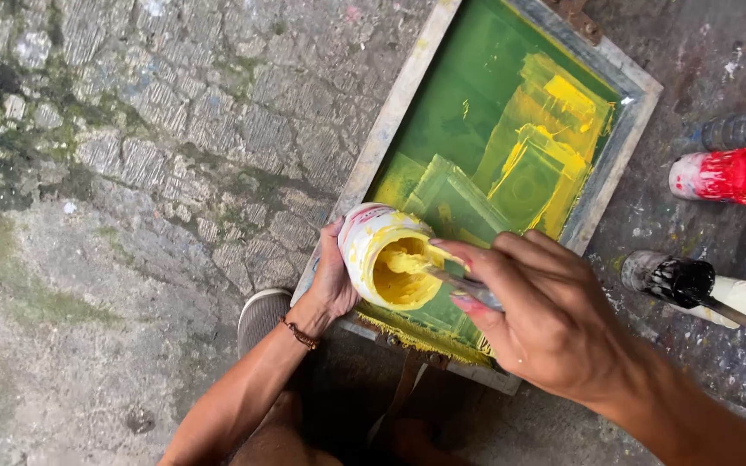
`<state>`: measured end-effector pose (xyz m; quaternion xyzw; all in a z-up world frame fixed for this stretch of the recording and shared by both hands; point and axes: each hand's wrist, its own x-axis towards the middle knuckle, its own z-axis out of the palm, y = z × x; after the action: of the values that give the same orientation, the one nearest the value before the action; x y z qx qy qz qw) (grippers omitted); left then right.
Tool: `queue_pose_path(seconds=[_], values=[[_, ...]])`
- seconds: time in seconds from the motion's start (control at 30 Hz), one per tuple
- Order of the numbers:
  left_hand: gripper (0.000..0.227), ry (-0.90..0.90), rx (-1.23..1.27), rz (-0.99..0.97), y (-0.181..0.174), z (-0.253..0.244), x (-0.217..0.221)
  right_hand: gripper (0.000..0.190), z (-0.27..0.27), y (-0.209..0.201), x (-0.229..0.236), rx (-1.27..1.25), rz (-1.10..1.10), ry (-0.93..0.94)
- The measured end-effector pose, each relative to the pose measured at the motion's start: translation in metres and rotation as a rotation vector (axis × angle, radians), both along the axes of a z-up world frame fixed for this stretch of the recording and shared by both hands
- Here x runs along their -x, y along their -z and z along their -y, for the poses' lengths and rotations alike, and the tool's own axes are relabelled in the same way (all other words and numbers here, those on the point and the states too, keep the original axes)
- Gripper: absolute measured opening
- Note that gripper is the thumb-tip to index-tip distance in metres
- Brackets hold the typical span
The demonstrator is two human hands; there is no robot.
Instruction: The person pours yellow paint onto a green screen and then cleans a metal squeegee using a cloth and water. They wipe the squeegee repeatedly to remove paint residue and then handle a patterned cloth.
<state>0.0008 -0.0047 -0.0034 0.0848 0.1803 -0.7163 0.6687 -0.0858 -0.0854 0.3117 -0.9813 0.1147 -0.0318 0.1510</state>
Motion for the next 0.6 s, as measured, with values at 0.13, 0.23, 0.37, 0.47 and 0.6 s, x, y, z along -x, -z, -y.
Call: queue_pose_path(seconds=[0.13, 0.23, 0.37, 0.47, 0.6], values=[[0.066, 0.001, 0.008, 0.021, 0.009, -0.003, 0.002, 0.051, -0.007, -0.017, 0.005, -0.021, -0.011, 0.009], [0.072, 0.027, 0.048, 0.076, 0.016, -0.003, 0.002, 0.045, -0.014, -0.026, 0.007, 0.022, -0.001, 0.023], [0.071, 0.069, 0.037, 0.11, 0.011, 0.0, 0.003, 0.048, -0.015, -0.014, 0.01, -0.007, 0.013, 0.016], [0.071, 0.096, 0.011, 0.134, 0.009, -0.004, 0.004, 0.05, -0.014, -0.018, 0.006, -0.011, -0.003, 0.006], [0.075, 0.157, 0.089, 0.042, 0.021, -0.008, 0.013, 0.056, -0.004, 0.019, 0.014, -0.036, 0.079, 0.071]])
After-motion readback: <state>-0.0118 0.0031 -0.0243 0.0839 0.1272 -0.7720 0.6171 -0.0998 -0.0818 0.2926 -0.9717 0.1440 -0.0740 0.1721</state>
